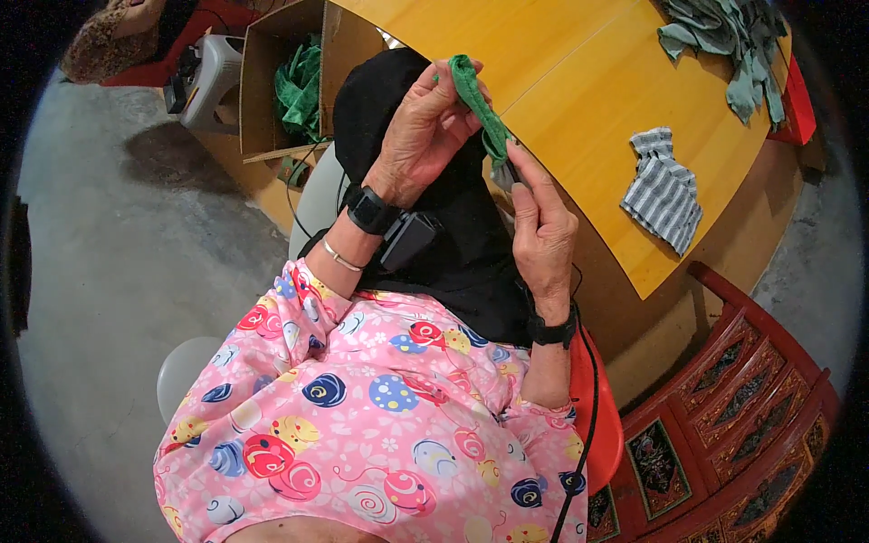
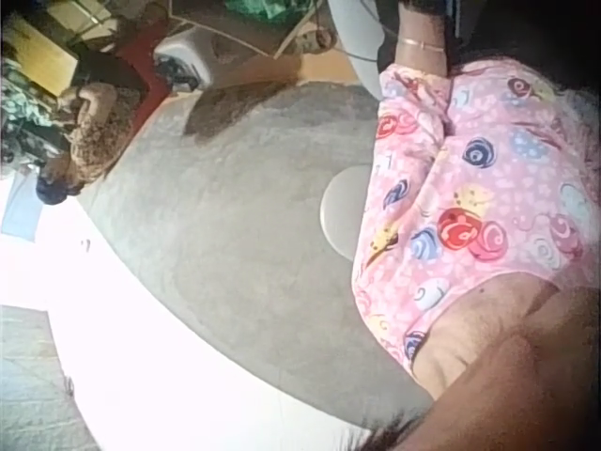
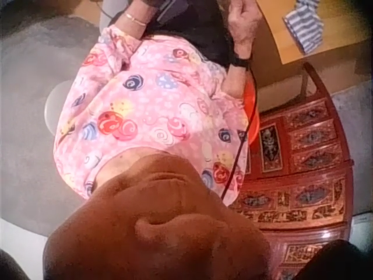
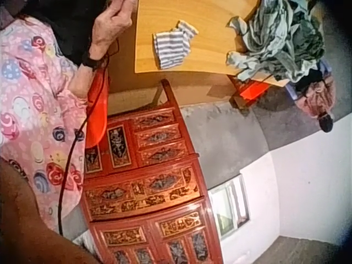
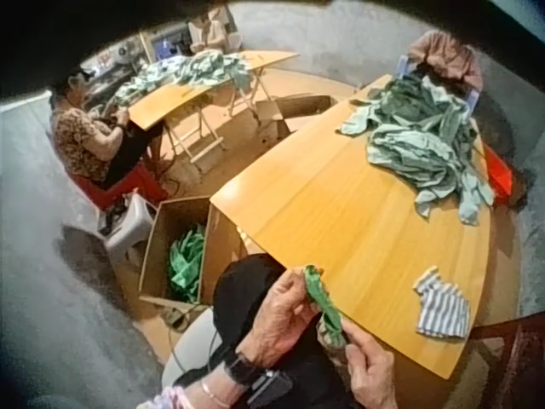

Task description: Threading pieces of green fabric onto a thin black rod to assemble a textile product.

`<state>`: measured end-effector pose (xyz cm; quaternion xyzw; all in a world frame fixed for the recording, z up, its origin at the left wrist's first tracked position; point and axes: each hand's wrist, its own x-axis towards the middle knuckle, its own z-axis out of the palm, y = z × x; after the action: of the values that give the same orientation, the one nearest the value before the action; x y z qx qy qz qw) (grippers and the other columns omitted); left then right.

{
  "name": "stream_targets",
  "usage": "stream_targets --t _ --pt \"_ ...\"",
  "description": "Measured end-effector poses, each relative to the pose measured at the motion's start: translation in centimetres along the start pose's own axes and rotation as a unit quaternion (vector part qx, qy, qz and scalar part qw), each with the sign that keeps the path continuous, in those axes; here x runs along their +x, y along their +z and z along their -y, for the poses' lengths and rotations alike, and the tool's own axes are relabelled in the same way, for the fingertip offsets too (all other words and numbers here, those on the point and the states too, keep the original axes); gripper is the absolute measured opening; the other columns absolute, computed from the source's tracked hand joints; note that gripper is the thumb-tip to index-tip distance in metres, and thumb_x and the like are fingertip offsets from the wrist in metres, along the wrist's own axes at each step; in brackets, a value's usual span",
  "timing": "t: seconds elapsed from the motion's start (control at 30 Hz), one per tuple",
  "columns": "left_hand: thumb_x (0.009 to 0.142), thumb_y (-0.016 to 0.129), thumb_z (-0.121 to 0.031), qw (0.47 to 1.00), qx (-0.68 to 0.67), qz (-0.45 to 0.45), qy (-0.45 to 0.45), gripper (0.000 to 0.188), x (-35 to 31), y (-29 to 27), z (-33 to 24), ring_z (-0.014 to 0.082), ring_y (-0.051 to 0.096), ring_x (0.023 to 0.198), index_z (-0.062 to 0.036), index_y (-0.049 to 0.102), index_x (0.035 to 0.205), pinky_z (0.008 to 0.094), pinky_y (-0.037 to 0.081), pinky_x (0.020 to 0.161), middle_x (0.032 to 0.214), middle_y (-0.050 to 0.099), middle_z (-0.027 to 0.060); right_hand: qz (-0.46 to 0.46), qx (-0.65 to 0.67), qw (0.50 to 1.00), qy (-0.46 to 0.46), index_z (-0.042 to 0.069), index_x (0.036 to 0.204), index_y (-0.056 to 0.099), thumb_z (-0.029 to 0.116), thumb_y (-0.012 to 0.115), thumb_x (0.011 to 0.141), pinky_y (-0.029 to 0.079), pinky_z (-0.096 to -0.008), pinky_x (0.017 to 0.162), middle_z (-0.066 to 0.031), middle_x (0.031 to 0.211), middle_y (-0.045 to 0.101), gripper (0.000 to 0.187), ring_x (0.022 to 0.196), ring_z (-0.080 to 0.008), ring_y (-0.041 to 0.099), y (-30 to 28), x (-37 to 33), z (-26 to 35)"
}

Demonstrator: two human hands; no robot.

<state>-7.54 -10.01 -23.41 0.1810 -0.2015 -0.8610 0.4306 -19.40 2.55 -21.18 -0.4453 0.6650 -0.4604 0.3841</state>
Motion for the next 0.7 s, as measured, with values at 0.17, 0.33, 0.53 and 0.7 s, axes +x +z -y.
stream_targets --t 0.17,0.33,0.53,0.7 --pt "0.087 0.057 -0.024 0.999 -0.025 -0.027 0.028 0.018 0.1 0.1 0.5 0.0109 0.057 0.076 -0.0073 0.056 0.092 0.0260 0.048 0.065 0.085 0.059 0.0002 -0.014 0.020 1.000 -0.008 0.004 0.119 0.054 0.004 0.046 0.089 0.043 -0.0274 0.086 -0.0107 0.114 0.060 0.030 0.103 -0.0176 0.057 0.1 -0.1 -0.2" --pt "0.088 0.055 -0.021 0.999 -0.038 0.003 0.025 0.020 0.2 -0.6 1.1 0.0137 0.059 0.080 -0.0045 0.054 0.099 0.0267 0.049 0.071 0.089 0.060 0.0051 -0.030 -0.002 0.999 -0.041 0.004 0.118 0.055 0.004 0.047 0.089 0.045 -0.0265 0.083 -0.0110 0.113 0.060 0.030 0.100 -0.0167 0.058 0.1 -0.4 -0.7" --pt "0.087 0.055 -0.010 1.000 -0.017 -0.006 -0.002 0.014 0.2 -0.6 0.8 0.0159 0.060 0.080 -0.0030 0.055 0.099 0.0285 0.050 0.074 0.087 0.061 0.0083 0.012 -0.028 0.999 -0.022 0.005 0.118 0.055 0.002 0.048 0.088 0.046 -0.0265 0.080 -0.0123 0.113 0.060 0.031 0.100 -0.0197 0.060 -0.6 -0.8 -0.8" --pt "0.087 0.057 -0.021 0.998 -0.058 0.010 0.009 0.024 -0.2 -0.3 0.6 0.0148 0.057 0.077 -0.0036 0.054 0.103 0.0279 0.048 0.074 0.087 0.060 0.0075 0.004 -0.047 0.997 -0.065 0.007 0.120 0.054 0.001 0.046 0.088 0.045 -0.0270 0.082 -0.0122 0.114 0.059 0.033 0.102 -0.0202 0.059 -0.7 -0.2 -0.4"
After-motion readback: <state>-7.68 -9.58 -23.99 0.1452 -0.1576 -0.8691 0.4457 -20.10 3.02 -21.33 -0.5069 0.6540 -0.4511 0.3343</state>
